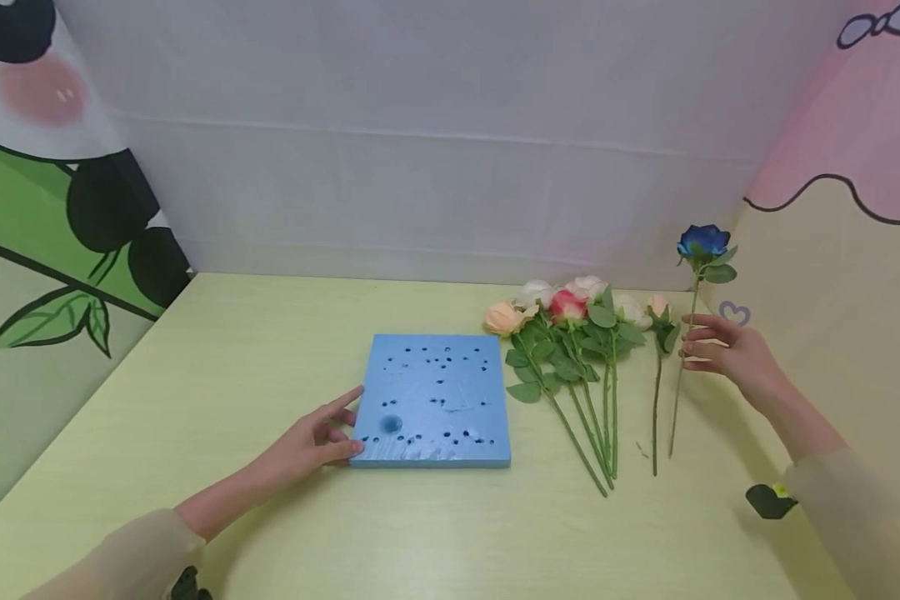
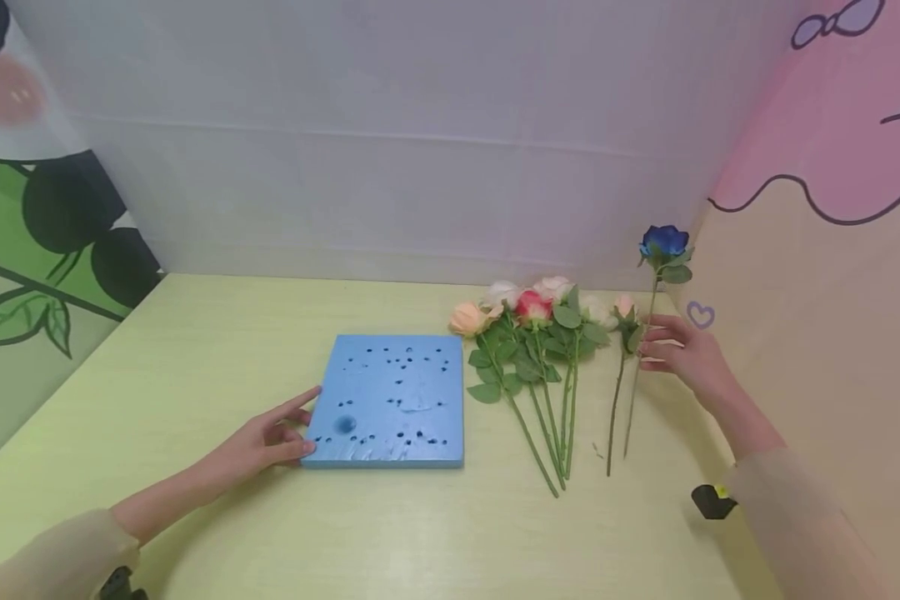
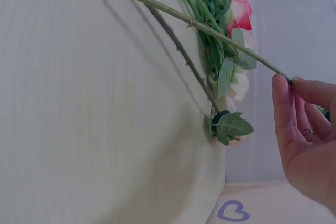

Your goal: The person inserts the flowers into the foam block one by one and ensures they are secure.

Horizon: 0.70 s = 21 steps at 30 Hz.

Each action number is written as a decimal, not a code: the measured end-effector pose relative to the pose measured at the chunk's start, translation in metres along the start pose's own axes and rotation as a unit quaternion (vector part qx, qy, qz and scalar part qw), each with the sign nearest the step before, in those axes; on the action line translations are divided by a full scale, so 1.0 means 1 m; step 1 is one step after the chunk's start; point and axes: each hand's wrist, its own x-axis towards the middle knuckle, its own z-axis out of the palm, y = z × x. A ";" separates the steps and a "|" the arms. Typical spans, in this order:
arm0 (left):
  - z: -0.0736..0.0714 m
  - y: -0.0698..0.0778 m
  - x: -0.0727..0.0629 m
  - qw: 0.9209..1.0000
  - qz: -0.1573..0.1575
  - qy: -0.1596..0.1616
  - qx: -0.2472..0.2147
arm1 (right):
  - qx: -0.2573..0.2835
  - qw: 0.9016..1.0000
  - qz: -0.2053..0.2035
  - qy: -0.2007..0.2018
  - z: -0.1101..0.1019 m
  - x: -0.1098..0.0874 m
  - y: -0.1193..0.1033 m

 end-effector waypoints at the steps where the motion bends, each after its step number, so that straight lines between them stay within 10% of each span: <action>1: 0.000 0.000 0.000 1.000 -0.001 -0.001 -0.001 | -0.001 1.000 -0.008 0.003 0.004 0.002 -0.004; 21: 0.001 -0.001 0.001 1.000 -0.010 -0.002 -0.013 | 0.057 0.986 -0.155 0.018 0.100 0.040 -0.053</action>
